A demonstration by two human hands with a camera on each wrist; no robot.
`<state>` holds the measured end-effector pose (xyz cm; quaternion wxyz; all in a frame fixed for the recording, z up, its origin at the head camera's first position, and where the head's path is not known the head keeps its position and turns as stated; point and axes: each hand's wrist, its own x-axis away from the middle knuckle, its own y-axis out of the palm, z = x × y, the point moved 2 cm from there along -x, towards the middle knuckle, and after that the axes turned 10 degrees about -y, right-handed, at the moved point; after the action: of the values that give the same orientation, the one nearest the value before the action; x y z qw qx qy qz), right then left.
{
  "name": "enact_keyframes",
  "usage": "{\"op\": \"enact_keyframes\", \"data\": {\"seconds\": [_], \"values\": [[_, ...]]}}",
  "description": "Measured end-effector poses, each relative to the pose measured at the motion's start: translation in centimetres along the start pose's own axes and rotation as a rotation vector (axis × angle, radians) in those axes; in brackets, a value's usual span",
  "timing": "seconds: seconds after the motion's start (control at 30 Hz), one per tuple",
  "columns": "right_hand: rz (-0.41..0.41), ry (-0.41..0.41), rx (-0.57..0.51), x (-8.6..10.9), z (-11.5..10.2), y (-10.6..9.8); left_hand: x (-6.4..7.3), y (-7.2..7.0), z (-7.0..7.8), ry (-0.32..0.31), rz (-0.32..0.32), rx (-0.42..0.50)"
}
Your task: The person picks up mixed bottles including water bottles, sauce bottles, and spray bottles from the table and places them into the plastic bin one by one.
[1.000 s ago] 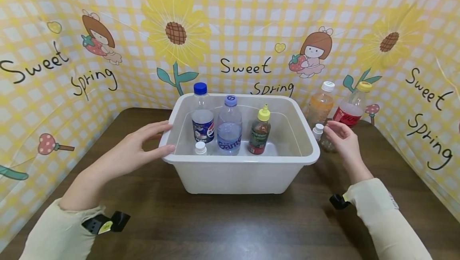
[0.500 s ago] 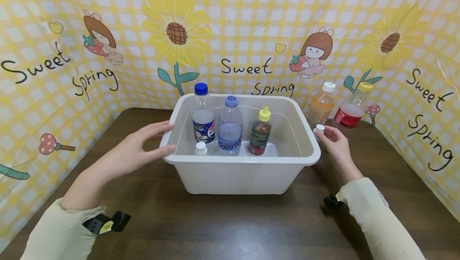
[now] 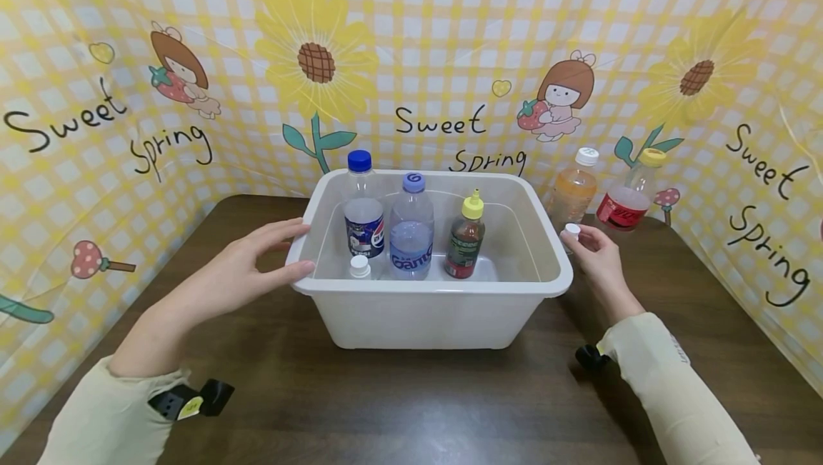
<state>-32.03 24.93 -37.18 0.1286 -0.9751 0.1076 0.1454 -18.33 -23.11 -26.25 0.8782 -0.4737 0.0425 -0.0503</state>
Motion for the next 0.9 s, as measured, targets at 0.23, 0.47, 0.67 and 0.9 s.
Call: {"op": "enact_keyframes", "data": {"seconds": [0.23,0.47,0.67,0.9], "values": [[-0.017,0.002,-0.026,0.0,-0.1,-0.2,0.0,0.0,0.1,0.000,-0.003,0.006],[-0.025,0.008,-0.025,0.0,-0.7,-0.4,0.0,0.0,0.1,0.001,-0.001,0.004],[-0.037,-0.015,0.030,0.0,-1.5,-0.7,0.0,0.0,0.0,0.005,0.006,-0.001],[-0.054,-0.033,0.031,0.3,-2.6,-1.0,0.0,0.1,0.0,0.002,0.006,0.002]]}}
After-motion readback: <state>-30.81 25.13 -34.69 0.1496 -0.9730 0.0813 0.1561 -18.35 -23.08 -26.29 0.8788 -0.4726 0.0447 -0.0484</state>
